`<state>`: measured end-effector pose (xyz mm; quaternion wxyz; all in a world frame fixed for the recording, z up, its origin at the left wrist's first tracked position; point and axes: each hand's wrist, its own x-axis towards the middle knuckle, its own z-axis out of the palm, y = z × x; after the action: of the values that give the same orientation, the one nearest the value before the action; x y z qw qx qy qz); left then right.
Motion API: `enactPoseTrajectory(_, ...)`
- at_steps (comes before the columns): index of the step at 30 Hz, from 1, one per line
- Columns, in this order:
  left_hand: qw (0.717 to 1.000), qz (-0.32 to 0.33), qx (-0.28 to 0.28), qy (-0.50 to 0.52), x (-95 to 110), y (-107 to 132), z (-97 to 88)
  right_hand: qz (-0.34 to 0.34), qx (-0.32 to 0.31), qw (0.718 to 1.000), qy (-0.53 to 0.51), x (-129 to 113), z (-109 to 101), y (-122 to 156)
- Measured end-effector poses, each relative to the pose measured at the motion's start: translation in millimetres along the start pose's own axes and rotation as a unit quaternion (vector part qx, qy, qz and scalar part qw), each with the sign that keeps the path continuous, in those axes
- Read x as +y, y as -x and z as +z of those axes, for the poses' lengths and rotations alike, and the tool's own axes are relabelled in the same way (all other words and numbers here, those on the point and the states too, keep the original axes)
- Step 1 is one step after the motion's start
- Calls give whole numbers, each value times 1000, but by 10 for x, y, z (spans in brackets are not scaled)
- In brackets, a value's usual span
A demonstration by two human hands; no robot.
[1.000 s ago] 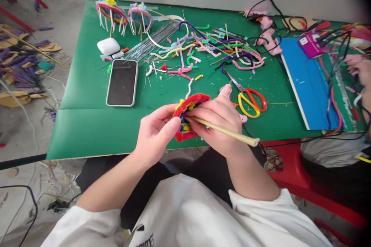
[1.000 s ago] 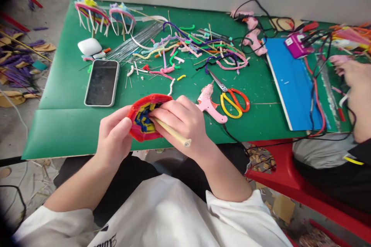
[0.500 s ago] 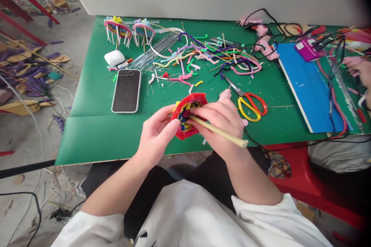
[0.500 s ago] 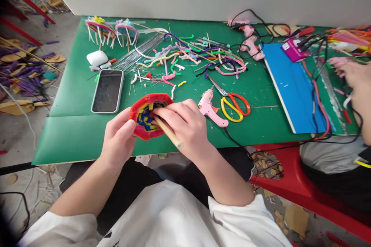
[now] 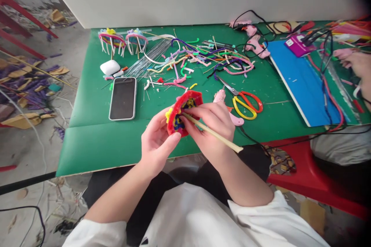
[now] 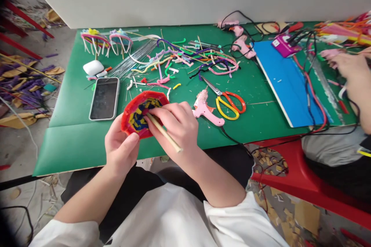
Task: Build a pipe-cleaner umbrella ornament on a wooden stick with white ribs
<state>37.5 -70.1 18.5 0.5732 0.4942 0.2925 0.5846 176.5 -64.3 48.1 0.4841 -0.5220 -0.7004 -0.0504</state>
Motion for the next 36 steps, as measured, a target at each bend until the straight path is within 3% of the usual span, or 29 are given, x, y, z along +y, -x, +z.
enactPoseTrajectory(14,1000,3,-13,-4,-22,14,-17,15,-5,1000,2,-3,54,24)
enactPoseTrajectory(36,999,-30,23,13,-89,-19,-19,11,-39,999,30,36,113,-5)
